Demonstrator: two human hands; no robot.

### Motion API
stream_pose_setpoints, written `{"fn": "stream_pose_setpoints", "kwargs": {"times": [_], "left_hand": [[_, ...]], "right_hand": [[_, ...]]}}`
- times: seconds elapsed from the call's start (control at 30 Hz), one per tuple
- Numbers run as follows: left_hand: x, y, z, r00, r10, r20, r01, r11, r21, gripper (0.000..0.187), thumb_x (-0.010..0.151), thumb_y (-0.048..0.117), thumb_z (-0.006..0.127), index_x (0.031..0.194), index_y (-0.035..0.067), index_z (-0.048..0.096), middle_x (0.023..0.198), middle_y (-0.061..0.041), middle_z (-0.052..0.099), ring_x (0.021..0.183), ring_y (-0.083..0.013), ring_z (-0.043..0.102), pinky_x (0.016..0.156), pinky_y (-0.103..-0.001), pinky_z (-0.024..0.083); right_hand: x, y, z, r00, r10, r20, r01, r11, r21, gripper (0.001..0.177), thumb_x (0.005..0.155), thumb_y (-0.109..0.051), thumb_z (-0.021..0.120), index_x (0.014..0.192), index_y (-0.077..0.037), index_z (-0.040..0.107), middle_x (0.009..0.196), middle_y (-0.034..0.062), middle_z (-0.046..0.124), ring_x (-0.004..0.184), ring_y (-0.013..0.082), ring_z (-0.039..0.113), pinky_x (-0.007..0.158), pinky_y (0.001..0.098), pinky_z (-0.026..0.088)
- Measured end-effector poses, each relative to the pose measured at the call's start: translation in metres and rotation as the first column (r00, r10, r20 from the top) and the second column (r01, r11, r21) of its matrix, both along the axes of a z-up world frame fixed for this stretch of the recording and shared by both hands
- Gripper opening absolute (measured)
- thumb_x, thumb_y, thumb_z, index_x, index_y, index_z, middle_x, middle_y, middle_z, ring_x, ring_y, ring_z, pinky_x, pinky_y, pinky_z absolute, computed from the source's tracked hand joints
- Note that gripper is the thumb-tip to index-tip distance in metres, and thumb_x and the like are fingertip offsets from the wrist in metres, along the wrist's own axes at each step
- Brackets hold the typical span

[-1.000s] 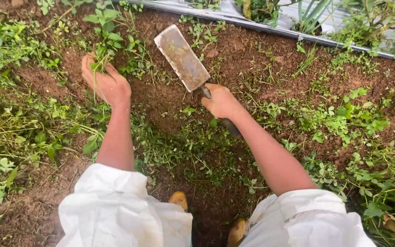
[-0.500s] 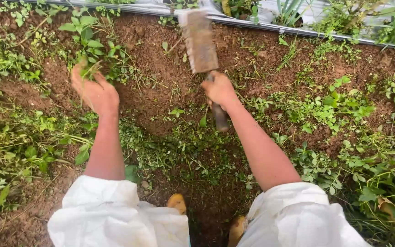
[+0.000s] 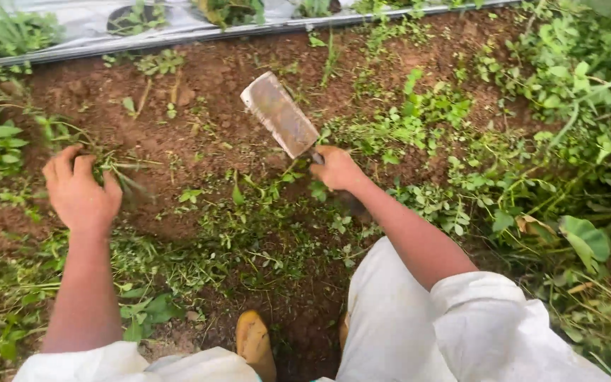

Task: The person is weeding a garden bed by scraping the soil with a hand blade and pulling out the weeds.

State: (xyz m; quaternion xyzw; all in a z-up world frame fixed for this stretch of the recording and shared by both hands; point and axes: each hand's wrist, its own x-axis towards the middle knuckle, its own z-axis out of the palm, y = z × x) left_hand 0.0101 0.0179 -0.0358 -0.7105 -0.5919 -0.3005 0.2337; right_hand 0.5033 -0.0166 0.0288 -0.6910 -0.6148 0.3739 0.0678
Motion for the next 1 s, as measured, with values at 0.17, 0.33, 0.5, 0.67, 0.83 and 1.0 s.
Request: {"fn": "stream_pose_setpoints", "kwargs": {"times": [0.17,0.33,0.5,0.67,0.83,1.0], "left_hand": [[0.02,0.007,0.008,0.985,-0.164,-0.047,0.166,0.985,0.035,0.023,0.094,0.017,0.079,0.109,0.001,0.076,0.139,-0.013,0.073,0.115,-0.0347,0.07,0.085,-0.05,0.059],[0.04,0.024,0.0,0.978,-0.157,-0.135,0.166,0.985,0.054,0.025,0.096,0.024,0.08,0.11,0.003,0.08,0.131,-0.011,0.078,0.117,-0.0293,0.07,0.093,-0.041,0.061],[0.068,0.023,0.014,0.962,-0.16,-0.22,0.162,0.987,-0.011,0.025,0.095,0.031,0.074,0.108,0.011,0.081,0.135,0.004,0.08,0.122,-0.0196,0.072,0.089,-0.031,0.063],[0.08,-0.002,0.042,0.958,-0.286,0.032,0.282,0.91,-0.304,0.054,0.095,0.026,0.069,0.141,-0.001,0.067,0.141,-0.02,0.07,0.129,-0.041,0.064,0.102,-0.055,0.053],[0.097,0.003,0.031,0.974,-0.126,-0.188,0.043,0.919,-0.392,0.074,0.095,0.046,0.066,0.157,0.005,0.065,0.15,-0.02,0.057,0.139,-0.0339,0.05,0.092,-0.057,0.055],[0.103,-0.036,0.042,0.976,-0.066,-0.208,-0.067,0.816,-0.574,0.072,0.094,0.044,0.065,0.159,0.015,0.056,0.149,-0.025,0.054,0.133,-0.0421,0.052,0.094,-0.064,0.059]], "right_hand": [[0.087,-0.02,-0.016,0.801,-0.493,-0.338,0.558,0.82,0.126,0.016,0.092,-0.015,0.055,0.085,-0.013,0.041,0.068,0.0071,0.05,0.05,0.0217,0.048,0.047,0.0417,0.043],[0.114,-0.061,-0.029,0.991,0.007,-0.135,0.012,0.99,0.138,0.026,0.1,-0.018,0.06,0.08,-0.014,0.045,0.06,0.001,0.049,0.045,0.0154,0.048,0.043,0.035,0.042],[0.132,-0.083,-0.025,0.957,0.014,-0.291,-0.046,0.994,-0.101,0.013,0.103,-0.013,0.06,0.093,-0.01,0.052,0.071,0.0038,0.055,0.046,0.0128,0.054,0.039,0.0259,0.05],[0.21,-0.077,-0.053,0.412,-0.495,-0.765,0.603,0.777,-0.179,0.073,0.101,0.003,0.055,0.162,0.0,0.016,0.067,0.0059,0.057,0.039,0.0126,0.047,0.029,0.0236,0.046],[0.162,-0.083,-0.033,0.943,-0.14,-0.302,0.138,0.99,-0.027,0.013,0.107,-0.014,0.052,0.101,-0.004,0.057,0.071,0.0057,0.063,0.047,0.0099,0.06,0.035,0.0192,0.052],[0.229,-0.058,-0.038,0.766,-0.513,-0.387,0.543,0.839,-0.036,0.054,0.103,-0.016,0.058,0.154,-0.008,0.041,0.094,0.012,0.065,0.046,0.0074,0.054,0.032,0.0192,0.048]]}}
